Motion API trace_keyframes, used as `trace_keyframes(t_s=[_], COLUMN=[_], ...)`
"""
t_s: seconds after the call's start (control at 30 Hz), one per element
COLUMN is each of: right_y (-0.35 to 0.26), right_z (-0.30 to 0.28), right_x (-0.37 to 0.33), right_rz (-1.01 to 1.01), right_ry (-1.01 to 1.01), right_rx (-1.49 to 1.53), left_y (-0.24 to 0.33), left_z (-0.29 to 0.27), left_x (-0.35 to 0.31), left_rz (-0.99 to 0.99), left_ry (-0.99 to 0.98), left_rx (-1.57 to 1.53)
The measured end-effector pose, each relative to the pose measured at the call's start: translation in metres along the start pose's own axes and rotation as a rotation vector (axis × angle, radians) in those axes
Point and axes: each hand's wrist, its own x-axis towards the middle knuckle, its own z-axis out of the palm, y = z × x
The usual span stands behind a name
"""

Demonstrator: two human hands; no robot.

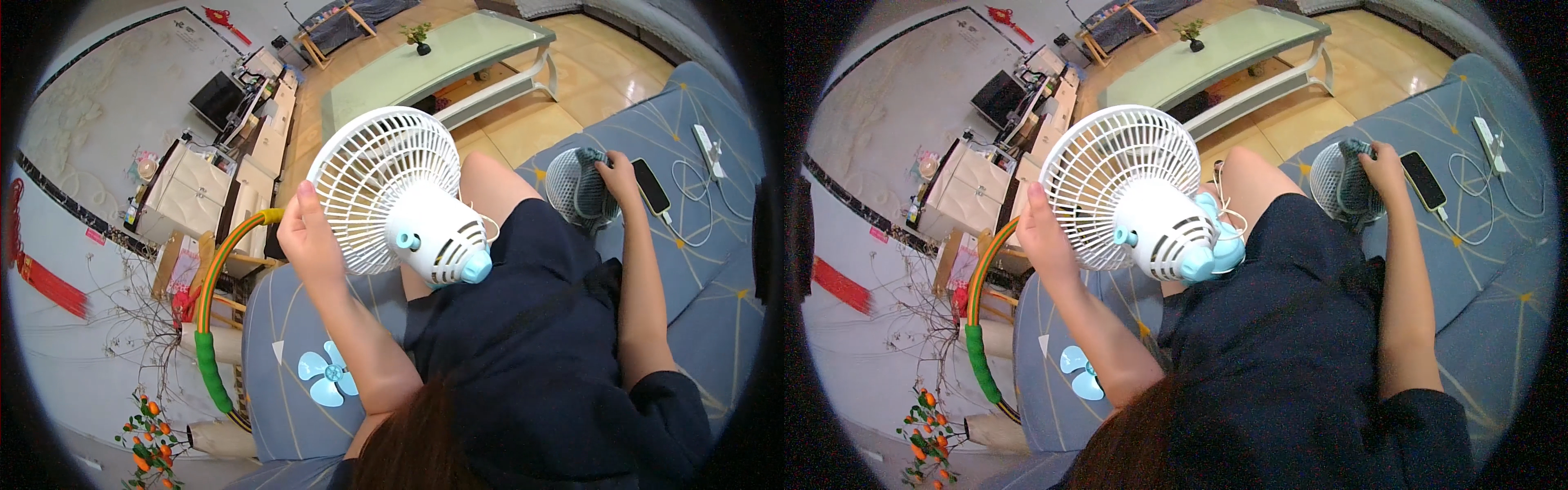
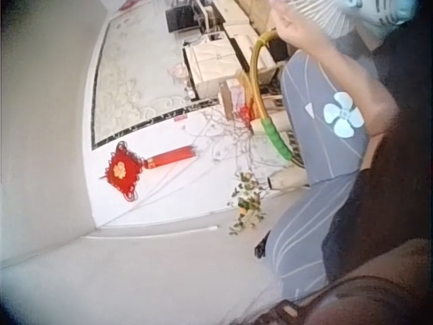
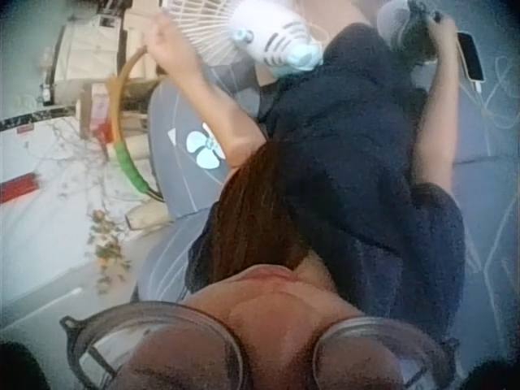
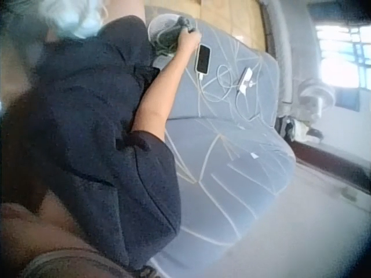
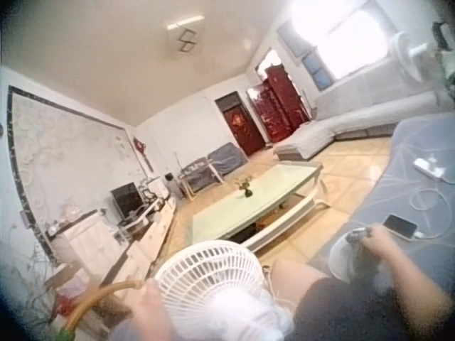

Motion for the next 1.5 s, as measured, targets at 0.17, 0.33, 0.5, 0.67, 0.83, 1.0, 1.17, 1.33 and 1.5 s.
trace_keyframes(t_s=[0.17, 0.33, 0.5, 0.67, 0.83, 1.0, 1.17, 1.33, 1.5], right_y=[-0.081, -0.179, -0.262, -0.317, -0.324, -0.333, -0.337, -0.342, -0.321], right_z=[-0.068, -0.120, -0.116, -0.089, -0.075, -0.071, -0.066, -0.065, -0.025], right_x=[-0.025, -0.064, -0.114, -0.153, -0.130, -0.125, -0.117, -0.104, -0.067], right_rz=[-0.368, -0.718, -1.049, -1.459, -1.420, -1.361, -1.258, -0.983, -0.751], right_ry=[0.232, 0.331, 0.347, 0.408, 0.341, 0.305, 0.201, -0.125, -0.306], right_rx=[0.588, 0.845, 0.826, 0.522, 0.475, 0.456, 0.544, 0.667, 0.918], left_y=[0.009, 0.004, -0.001, 0.007, -0.007, -0.001, -0.002, -0.008, -0.016], left_z=[0.000, 0.003, 0.007, 0.001, 0.006, 0.005, 0.004, -0.007, -0.018], left_x=[-0.005, -0.004, -0.005, -0.016, -0.007, -0.004, -0.004, -0.003, -0.003], left_rz=[-0.026, -0.018, -0.050, 0.226, 0.219, 0.228, 0.196, 0.153, 0.053], left_ry=[-0.008, -0.026, -0.018, 0.063, 0.059, 0.097, 0.123, 0.130, 0.211], left_rx=[0.055, 0.110, 0.153, 0.302, 0.360, 0.377, 0.379, 0.421, 0.214])
